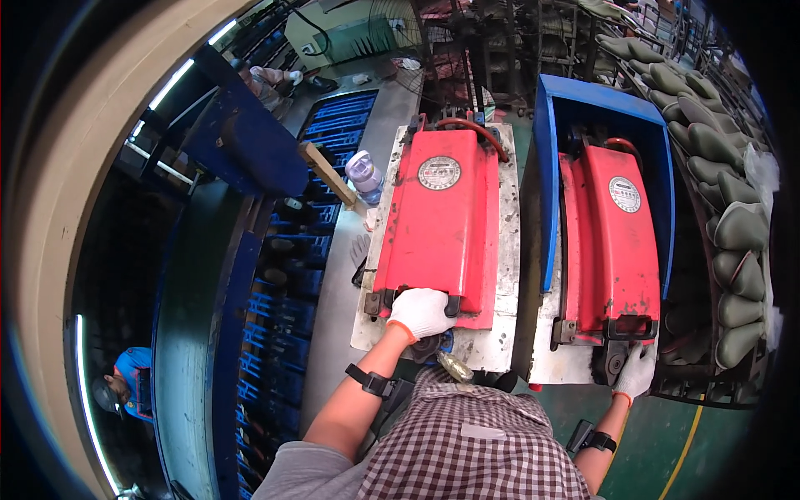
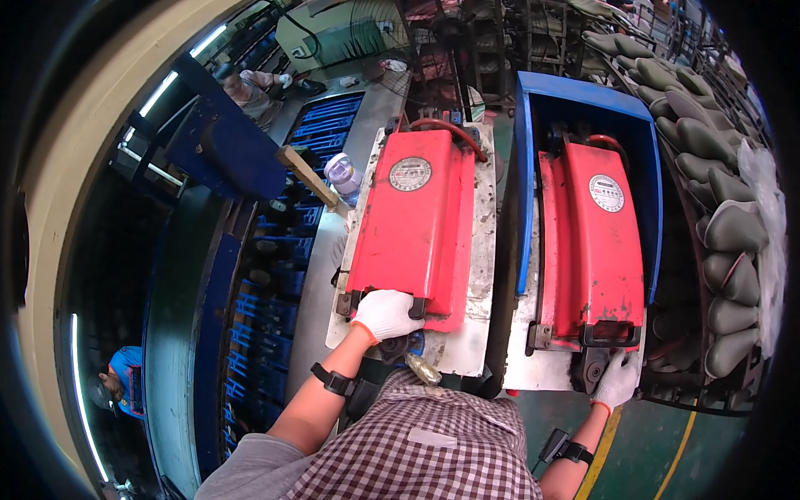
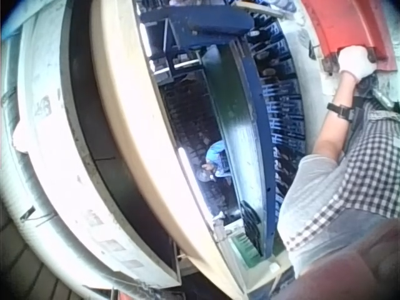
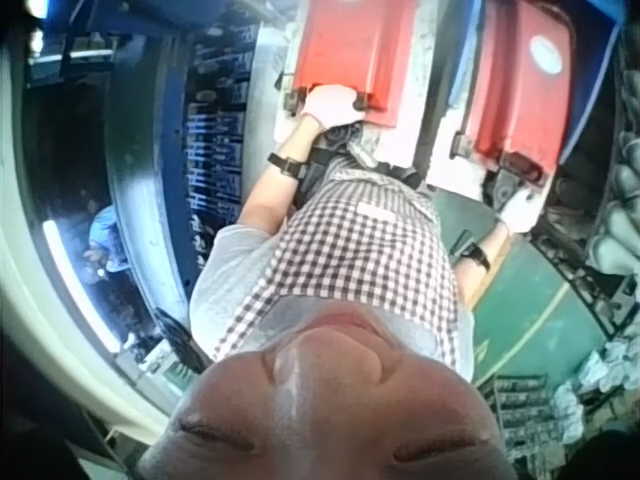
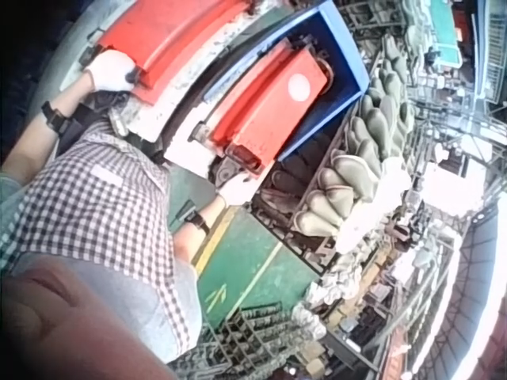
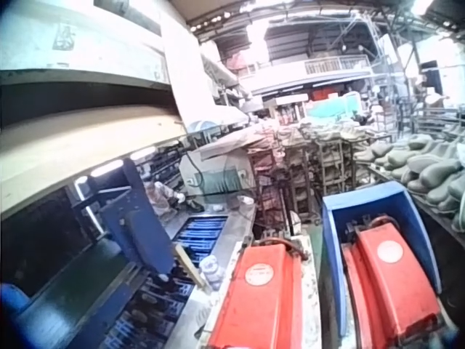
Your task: Attaching and pressing soles onto shoes using an industrial machine.
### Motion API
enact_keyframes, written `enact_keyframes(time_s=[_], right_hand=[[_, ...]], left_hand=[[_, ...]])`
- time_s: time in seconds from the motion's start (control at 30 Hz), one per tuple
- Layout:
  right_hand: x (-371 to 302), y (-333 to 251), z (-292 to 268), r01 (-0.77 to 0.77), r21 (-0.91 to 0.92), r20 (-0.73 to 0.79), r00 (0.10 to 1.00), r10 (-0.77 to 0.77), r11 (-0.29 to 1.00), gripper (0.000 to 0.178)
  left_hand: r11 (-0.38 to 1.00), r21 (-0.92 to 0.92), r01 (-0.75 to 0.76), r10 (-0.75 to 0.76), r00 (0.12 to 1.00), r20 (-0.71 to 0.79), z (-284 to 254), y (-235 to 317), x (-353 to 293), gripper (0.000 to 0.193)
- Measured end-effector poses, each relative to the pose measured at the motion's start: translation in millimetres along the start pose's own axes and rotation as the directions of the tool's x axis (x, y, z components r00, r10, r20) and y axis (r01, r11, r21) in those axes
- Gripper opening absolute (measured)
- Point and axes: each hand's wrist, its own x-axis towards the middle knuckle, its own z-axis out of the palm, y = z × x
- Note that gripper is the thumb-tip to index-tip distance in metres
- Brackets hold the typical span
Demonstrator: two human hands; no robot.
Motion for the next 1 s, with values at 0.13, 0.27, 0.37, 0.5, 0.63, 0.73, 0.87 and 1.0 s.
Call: enact_keyframes(time_s=[0.13,0.27,0.37,0.5,0.63,0.73,0.87,1.0], right_hand=[[1.1,2.8,3.6,-0.006,0.006,0.005,1.0,0.005,1.0,0.04],[1.5,13.3,12.6,0.075,0.036,-0.111,0.991,-0.071,0.997,0.041],[-1.7,-2.0,2.1,0.025,0.039,-0.031,0.999,-0.024,0.999,0.04],[-0.4,-0.2,2.2,0.018,0.047,-0.006,1.0,-0.017,0.999,0.04],[0.1,2.8,3.7,0.01,0.071,-0.004,1.0,-0.01,0.997,0.037],[-0.3,4.7,8.6,0.018,0.041,-0.068,0.998,-0.016,0.999,0.036],[0.9,6.1,8.8,0.024,0.094,-0.022,1.0,-0.022,0.995,0.037],[-2.6,17.7,13.8,0.06,0.152,-0.139,0.99,-0.039,0.987,0.035]], left_hand=[[1.0,-0.002,-0.003,0.003,1.0,-0.008,-1.2,-0.1,-0.2,0.05],[1.0,0.001,-0.017,0.017,1.0,-0.013,0.2,-0.7,0.3,0.05],[1.0,-0.001,-0.025,0.025,0.999,-0.036,2.8,-2.9,0.7,0.05],[1.0,-0.002,-0.016,0.016,1.0,-0.016,0.7,-2.0,1.6,0.05],[1.0,0.004,-0.003,0.003,1.0,-0.007,-1.4,0.8,0.1,0.051],[1.0,0.01,-0.002,0.002,1.0,-0.01,-0.4,0.6,0.3,0.051],[1.0,-0.012,0.0,0.0,1.0,0.002,1.2,-1.0,1.7,0.051],[1.0,-0.008,-0.012,0.011,1.0,-0.016,0.6,0.5,1.0,0.05]])
